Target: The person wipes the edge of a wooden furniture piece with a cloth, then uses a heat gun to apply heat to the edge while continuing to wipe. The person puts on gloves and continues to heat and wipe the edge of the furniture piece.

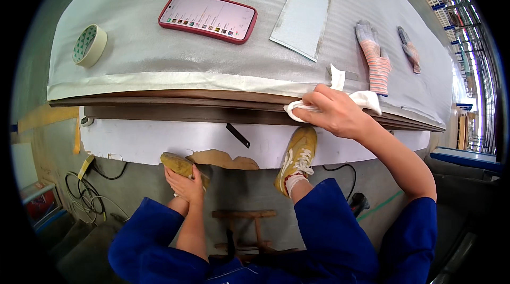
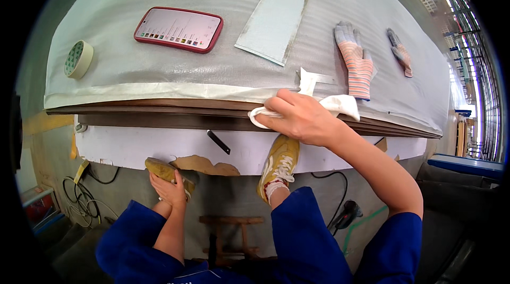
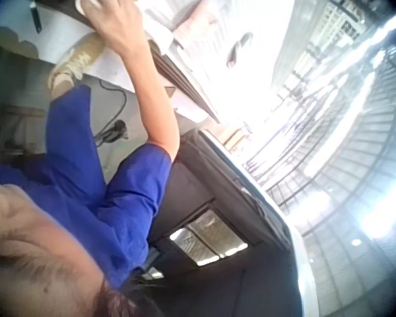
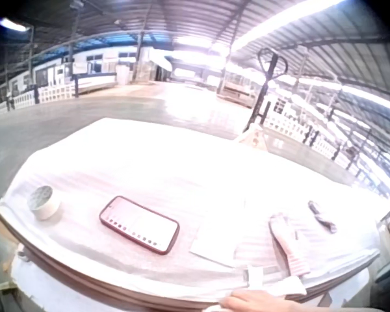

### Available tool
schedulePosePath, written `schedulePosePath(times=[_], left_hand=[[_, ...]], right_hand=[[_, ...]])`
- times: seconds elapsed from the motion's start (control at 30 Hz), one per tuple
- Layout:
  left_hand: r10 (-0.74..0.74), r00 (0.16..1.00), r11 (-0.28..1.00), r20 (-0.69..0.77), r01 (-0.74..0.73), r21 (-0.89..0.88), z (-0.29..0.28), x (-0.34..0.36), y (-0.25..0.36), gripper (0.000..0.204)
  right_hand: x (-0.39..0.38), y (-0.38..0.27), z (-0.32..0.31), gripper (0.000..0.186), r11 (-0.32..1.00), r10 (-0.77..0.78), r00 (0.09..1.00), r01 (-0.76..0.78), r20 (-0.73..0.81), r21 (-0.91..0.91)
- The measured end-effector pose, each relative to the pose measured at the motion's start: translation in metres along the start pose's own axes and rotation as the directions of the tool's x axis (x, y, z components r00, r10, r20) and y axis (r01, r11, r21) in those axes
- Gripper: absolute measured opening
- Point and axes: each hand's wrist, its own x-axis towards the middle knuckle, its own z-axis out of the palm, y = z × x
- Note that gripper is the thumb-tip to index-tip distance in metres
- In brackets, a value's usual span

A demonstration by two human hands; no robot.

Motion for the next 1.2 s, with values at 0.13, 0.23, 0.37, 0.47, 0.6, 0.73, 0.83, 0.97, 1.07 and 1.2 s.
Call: schedulePosePath(times=[0.13,0.23,0.37,0.47,0.6,0.73,0.83,0.97,1.07,1.2], left_hand=[[-0.010,1.000,1.000,-0.007,0.010,0.000,0.003,0.000,-0.002,0.085],[-0.011,1.000,1.000,-0.006,0.011,0.006,0.006,-0.002,-0.004,0.086],[0.007,1.000,1.000,-0.017,-0.007,0.011,0.005,-0.003,-0.004,0.083],[0.021,1.000,1.000,-0.024,-0.020,0.010,0.004,-0.001,-0.004,0.083],[-0.015,1.000,0.999,-0.016,0.016,0.031,0.008,-0.003,-0.004,0.086],[-0.026,1.000,0.999,-0.011,0.026,0.031,0.005,-0.003,-0.002,0.086],[-0.019,1.000,0.999,-0.013,0.020,0.028,0.009,-0.003,-0.006,0.086],[-0.017,1.000,1.000,-0.007,0.017,0.023,0.008,-0.002,-0.003,0.083],[-0.010,1.000,0.999,-0.001,0.010,0.049,0.007,-0.002,-0.003,0.082],[-0.024,1.000,0.999,-0.007,0.024,0.047,0.009,-0.004,-0.007,0.082]], right_hand=[[-0.017,0.003,0.001,0.037,0.996,0.069,0.997,-0.071,-0.035,-0.055],[-0.020,0.007,-0.002,0.037,0.996,0.055,0.998,-0.056,-0.012,-0.075],[-0.003,0.002,0.002,0.039,1.000,0.029,0.999,-0.029,-0.014,-0.011],[0.000,0.001,0.005,0.041,0.999,0.050,0.998,-0.051,-0.042,-0.018],[-0.022,0.007,0.000,0.039,0.997,0.050,0.999,-0.051,-0.014,-0.062],[0.000,0.004,0.004,0.037,1.000,0.023,0.999,-0.023,-0.038,0.000],[-0.006,0.005,0.003,0.037,1.000,0.025,0.998,-0.026,-0.066,-0.014],[-0.019,0.010,0.003,0.037,1.000,0.031,0.996,-0.031,-0.082,-0.003],[-0.004,0.008,0.004,0.038,1.000,0.016,0.999,-0.015,-0.052,0.020],[-0.017,0.012,0.004,0.035,1.000,0.028,0.996,-0.028,-0.090,0.007]])
